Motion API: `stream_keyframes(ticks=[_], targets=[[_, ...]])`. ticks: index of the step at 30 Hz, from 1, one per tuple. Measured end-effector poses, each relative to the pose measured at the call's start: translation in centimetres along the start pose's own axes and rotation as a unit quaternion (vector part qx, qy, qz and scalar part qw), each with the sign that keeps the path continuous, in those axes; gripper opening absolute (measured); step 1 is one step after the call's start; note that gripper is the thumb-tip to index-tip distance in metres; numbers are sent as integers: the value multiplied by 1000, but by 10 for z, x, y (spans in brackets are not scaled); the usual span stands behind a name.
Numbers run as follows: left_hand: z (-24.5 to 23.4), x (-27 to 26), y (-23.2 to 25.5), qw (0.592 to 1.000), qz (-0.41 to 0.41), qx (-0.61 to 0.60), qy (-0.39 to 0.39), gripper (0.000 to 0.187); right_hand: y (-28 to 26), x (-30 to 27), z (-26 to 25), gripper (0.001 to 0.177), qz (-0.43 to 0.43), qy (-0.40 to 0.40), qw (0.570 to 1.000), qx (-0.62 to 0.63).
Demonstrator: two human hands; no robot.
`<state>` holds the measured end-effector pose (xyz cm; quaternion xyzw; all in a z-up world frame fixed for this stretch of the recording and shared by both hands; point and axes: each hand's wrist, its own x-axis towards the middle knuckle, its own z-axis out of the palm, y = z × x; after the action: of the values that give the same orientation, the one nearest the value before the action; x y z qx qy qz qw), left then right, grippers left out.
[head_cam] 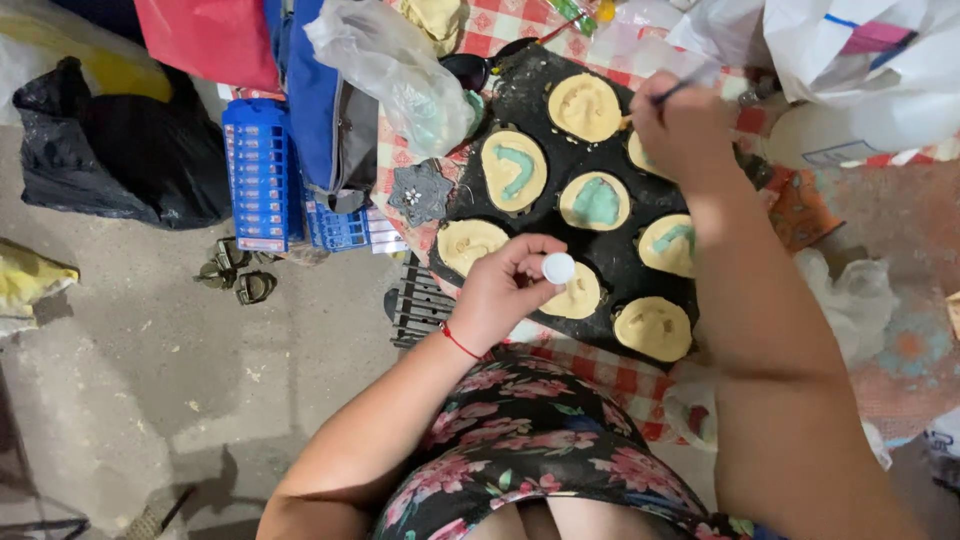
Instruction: Applying a blue liquid separator to dental stone models using a brush
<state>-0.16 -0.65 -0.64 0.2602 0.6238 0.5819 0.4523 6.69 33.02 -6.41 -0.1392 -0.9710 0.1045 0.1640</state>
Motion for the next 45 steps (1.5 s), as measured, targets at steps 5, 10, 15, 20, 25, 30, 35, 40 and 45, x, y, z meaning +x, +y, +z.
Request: stream_keyframes(ticks=[5,10,15,20,25,30,35,40,45], targets=[[4,18,-23,998,8,-57,13,45,-112,-43,-92,26,56,-37,976,208],[19,21,-8,997,10,-82,-4,46,-142,-87,-106,26,-61,88,913,394],[29,27,-18,997,13,-66,-23,45,-143,-109,-108,23,-75,91,951,285],[32,30,-11,999,13,-33,-24,45,-154,-125,-106,23,8,95,950,297],[37,35,-19,999,4,-28,-31,44,-153,-129,-102,21,46,119,939,319],[42,38,-33,998,-24,-41,-42,47,-151,-125,-107,22,123,124,914,366],[45,44,-33,990,-31,-133,-20,49,-118,-139,-89,25,199,103,881,415],[38,38,-10,985,9,-174,-2,49,-57,-106,-84,21,295,106,872,376],[30,22,-10,994,6,-97,-50,42,-12,-65,-44,24,278,5,938,207]])
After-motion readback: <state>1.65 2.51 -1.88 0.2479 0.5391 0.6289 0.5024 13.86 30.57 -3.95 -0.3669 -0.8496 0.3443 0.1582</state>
